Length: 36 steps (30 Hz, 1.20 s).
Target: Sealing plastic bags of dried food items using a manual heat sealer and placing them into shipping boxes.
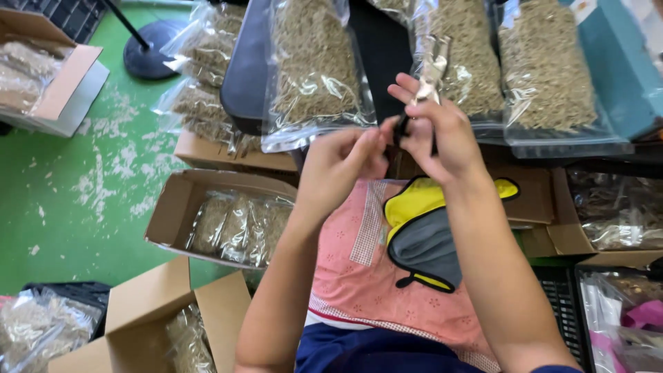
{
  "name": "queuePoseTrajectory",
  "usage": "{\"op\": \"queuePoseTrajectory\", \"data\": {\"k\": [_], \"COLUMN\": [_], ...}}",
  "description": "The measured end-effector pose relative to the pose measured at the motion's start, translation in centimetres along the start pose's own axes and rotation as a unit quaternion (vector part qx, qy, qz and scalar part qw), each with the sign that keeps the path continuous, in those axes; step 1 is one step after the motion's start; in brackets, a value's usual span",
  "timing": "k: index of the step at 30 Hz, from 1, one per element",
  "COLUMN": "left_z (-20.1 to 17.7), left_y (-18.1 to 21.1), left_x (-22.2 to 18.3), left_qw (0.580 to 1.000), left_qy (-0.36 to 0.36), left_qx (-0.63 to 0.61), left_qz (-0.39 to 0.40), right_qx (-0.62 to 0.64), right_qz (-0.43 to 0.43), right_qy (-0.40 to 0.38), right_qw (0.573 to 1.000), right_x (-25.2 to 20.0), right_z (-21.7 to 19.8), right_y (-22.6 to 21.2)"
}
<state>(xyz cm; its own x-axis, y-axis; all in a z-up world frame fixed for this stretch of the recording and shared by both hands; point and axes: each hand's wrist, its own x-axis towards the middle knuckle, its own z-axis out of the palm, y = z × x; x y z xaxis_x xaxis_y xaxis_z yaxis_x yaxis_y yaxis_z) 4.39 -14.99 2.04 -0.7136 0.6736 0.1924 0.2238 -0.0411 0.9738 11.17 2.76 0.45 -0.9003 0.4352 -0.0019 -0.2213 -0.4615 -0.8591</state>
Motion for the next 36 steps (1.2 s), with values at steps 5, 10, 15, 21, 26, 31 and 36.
{"op": "queuePoseTrajectory", "data": {"k": [5, 10, 15, 21, 26, 31, 36], "left_z": [5.1, 7.9, 10.7, 10.4, 2.5, -0.7, 1.2], "left_y": [-2.1, -4.5, -12.4, -10.9, -5.3, -0.5, -2.8], "left_x": [11.2, 21.5, 31.6, 30.6, 23.5, 8.9, -0.6], "left_qw": [0.99, 0.984, 0.945, 0.961, 0.963, 0.978, 0.987], "left_qy": [0.038, 0.093, 0.066, 0.188, 0.135, 0.066, 0.086], "left_qx": [-0.138, -0.09, -0.191, -0.028, 0.231, 0.199, -0.127], "left_qz": [-0.016, -0.124, -0.257, -0.2, -0.041, -0.001, -0.036], "right_qx": [0.106, 0.154, 0.188, 0.199, 0.162, 0.085, 0.028], "right_qz": [0.015, -0.028, -0.003, 0.001, -0.001, 0.005, -0.031], "right_qy": [0.093, 0.176, 0.195, 0.19, 0.158, 0.055, -0.024], "right_qw": [0.99, 0.972, 0.963, 0.961, 0.974, 0.995, 0.999], "right_x": [5.7, 6.6, 9.4, 9.8, 4.7, -3.4, -7.9], "right_z": [-2.7, -1.3, -4.8, -6.4, -3.8, -4.2, -4.5], "right_y": [0.0, -2.4, -2.4, -2.3, -3.4, 0.2, 3.0]}}
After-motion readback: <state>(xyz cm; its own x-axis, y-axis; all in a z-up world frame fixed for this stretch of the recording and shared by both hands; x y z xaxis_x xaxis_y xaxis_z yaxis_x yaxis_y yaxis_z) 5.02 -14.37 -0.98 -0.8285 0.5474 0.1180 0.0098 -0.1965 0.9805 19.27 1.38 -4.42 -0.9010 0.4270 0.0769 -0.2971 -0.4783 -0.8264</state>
